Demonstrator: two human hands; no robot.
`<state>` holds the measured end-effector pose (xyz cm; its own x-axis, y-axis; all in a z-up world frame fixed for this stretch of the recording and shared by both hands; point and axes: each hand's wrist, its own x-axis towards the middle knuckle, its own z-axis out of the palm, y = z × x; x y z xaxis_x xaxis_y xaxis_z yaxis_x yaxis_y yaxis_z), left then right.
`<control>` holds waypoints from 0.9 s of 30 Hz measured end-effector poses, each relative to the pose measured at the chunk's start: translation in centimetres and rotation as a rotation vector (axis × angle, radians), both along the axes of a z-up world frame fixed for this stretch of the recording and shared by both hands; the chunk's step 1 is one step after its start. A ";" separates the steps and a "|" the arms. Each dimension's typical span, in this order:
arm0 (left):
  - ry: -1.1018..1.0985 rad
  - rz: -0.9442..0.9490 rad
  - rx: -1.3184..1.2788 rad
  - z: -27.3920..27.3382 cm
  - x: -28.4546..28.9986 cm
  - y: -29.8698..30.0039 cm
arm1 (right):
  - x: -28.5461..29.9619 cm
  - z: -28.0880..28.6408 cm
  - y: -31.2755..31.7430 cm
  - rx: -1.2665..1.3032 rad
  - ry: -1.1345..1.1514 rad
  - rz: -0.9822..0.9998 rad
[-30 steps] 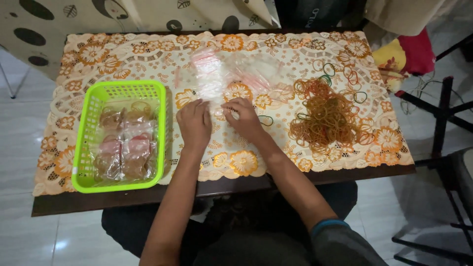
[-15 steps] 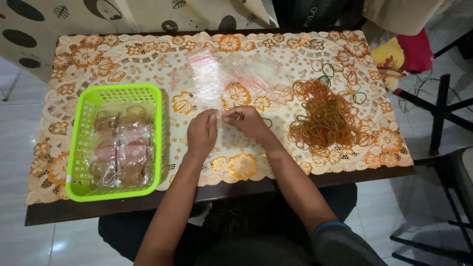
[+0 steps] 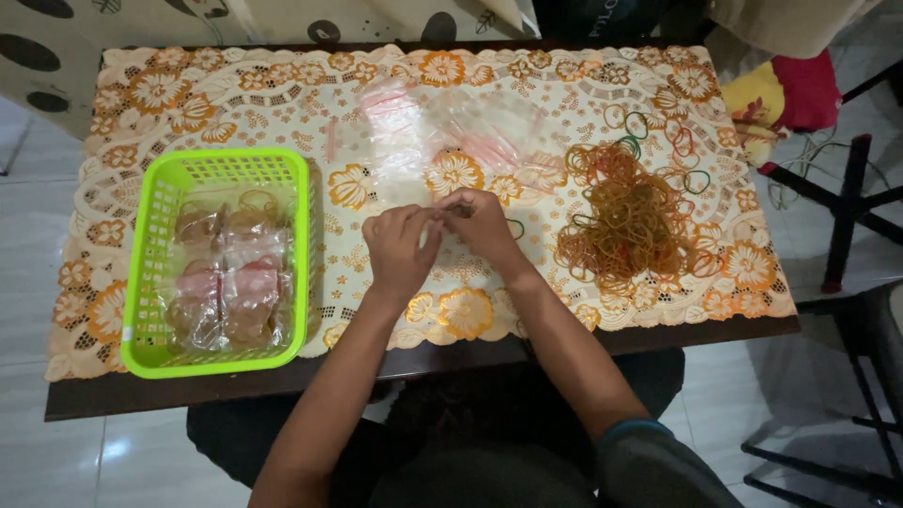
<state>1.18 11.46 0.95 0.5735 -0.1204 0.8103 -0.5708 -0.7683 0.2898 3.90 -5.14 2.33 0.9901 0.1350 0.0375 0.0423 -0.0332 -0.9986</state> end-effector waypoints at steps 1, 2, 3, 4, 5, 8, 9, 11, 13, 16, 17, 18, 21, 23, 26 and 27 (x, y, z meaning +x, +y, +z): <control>0.001 0.001 0.000 0.3 -0.1 0.0 | -0.1 0.1 0.1 0.000 0.001 0.001; 0.049 -0.017 -0.043 0.6 -0.2 -0.1 | -0.2 0.3 0.2 0.002 -0.008 -0.020; 0.099 -0.036 -0.088 0.9 -0.4 -0.1 | -0.4 0.4 0.3 0.004 -0.016 -0.042; 0.101 -0.035 -0.088 1.2 -0.4 0.0 | -0.4 0.1 0.2 0.003 -0.015 -0.041; 0.145 -0.053 -0.121 1.4 -0.4 0.1 | -0.4 -0.1 0.1 -0.103 -0.076 -0.051; 0.229 -0.070 -0.178 1.2 -0.3 0.6 | -0.8 0.0 0.5 -0.228 -0.171 -0.057; 0.268 -0.066 -0.201 0.9 -0.3 0.8 | -1.0 0.2 0.7 -0.246 -0.207 -0.051; 0.239 -0.060 -0.215 1.0 -0.3 0.9 | -1.0 0.5 0.8 -0.276 -0.202 -0.019; 0.210 -0.054 -0.228 1.0 -0.2 0.9 | -1.2 1.4 1.1 -0.306 -0.197 0.012; 0.242 -0.058 -0.252 0.7 -0.2 0.8 | -1.8 2.5 1.4 -0.357 -0.233 0.035; 0.259 -0.056 -0.263 0.8 -0.2 0.9 | -1.8 2.4 1.5 -0.350 -0.256 0.016; 0.277 -0.054 -0.274 0.8 -0.1 1.0 | -1.8 2.3 1.5 -0.343 -0.279 -0.003; 0.310 -0.047 -0.326 0.2 0.0 1.2 | -1.5 1.6 1.4 -0.386 -0.336 -0.038; 0.327 -0.056 -0.368 -0.1 0.3 1.1 | -1.3 1.6 1.3 -0.436 -0.359 -0.021; 0.355 -0.074 -0.423 0.5 0.1 1.2 | -1.3 1.3 1.3 -0.470 -0.407 0.000; 0.369 -0.086 -0.435 0.8 0.0 1.2 | -1.3 1.1 1.3 -0.454 -0.430 0.000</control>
